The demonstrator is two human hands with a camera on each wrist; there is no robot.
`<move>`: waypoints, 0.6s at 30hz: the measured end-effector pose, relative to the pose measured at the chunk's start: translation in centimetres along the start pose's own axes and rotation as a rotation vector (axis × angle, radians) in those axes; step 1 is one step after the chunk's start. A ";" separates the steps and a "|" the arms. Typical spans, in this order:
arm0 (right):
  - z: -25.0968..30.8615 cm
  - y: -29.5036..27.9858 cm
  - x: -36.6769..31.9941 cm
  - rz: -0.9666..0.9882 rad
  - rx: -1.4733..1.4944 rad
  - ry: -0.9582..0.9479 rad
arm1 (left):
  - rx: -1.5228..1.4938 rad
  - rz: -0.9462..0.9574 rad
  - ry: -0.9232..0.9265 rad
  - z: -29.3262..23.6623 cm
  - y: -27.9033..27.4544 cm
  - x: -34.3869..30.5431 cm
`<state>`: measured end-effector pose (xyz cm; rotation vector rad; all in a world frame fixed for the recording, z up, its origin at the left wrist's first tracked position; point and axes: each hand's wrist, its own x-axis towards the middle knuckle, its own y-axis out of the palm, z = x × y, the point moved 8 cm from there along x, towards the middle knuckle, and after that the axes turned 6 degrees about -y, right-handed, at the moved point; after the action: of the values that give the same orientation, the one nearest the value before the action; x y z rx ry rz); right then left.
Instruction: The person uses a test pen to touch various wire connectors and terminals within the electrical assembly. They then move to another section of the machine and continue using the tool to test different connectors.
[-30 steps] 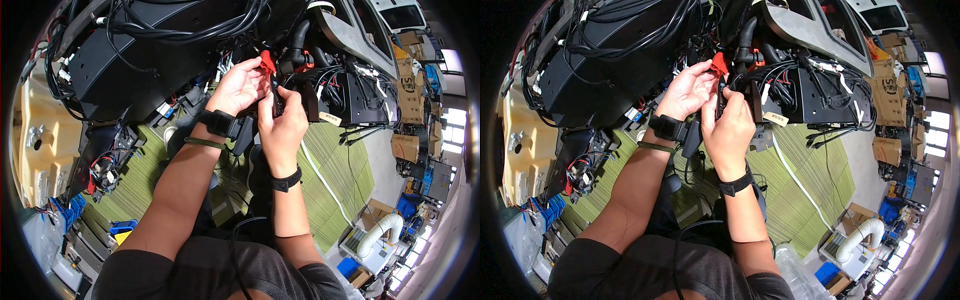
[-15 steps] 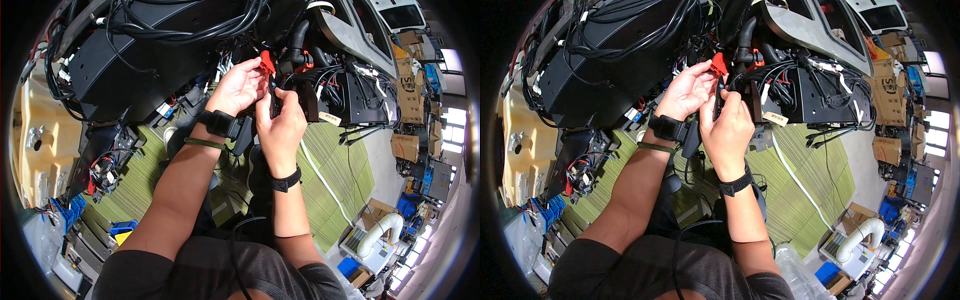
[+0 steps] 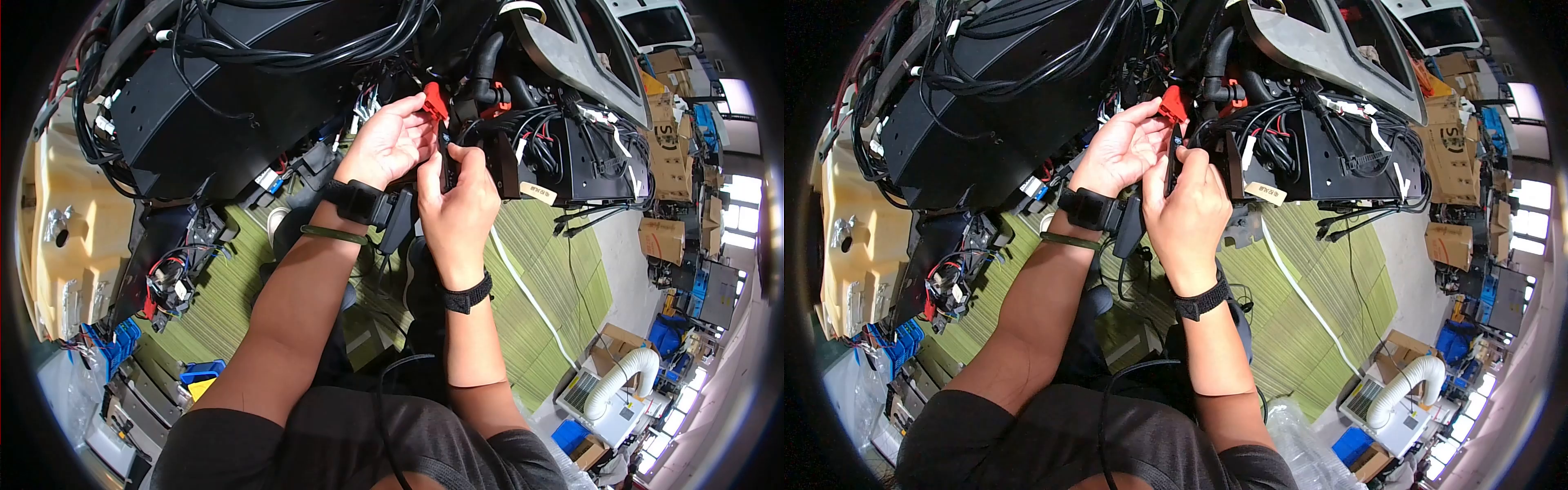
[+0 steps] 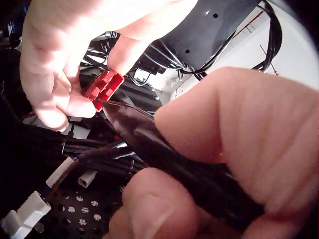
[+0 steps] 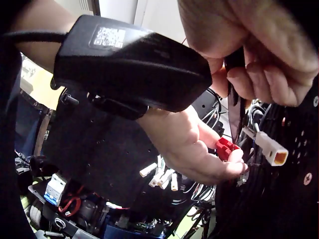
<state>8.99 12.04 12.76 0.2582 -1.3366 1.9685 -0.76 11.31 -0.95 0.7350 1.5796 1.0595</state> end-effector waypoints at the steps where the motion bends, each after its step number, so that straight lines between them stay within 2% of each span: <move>1: 0.0 0.0 0.0 -0.006 0.001 -0.006 | 0.000 0.000 0.000 0.0 -0.2 0.1; 3: 0.1 0.0 0.0 -0.009 0.004 -0.007 | -0.018 0.073 -0.030 0.1 -0.1 0.3; 7: 0.1 -0.1 0.0 -0.010 0.011 -0.004 | -0.002 0.081 -0.028 0.1 0.2 0.1; 12: 0.0 -0.1 0.0 -0.014 0.012 -0.006 | 0.012 -0.015 0.020 0.0 0.5 -0.4; 18: -0.1 -0.1 -0.1 0.005 0.010 0.027 | 0.003 0.063 0.000 0.0 -0.2 0.4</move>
<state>9.11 12.15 12.73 0.2322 -1.3112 1.9763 -0.89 11.58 -1.32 0.7909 1.5676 1.1030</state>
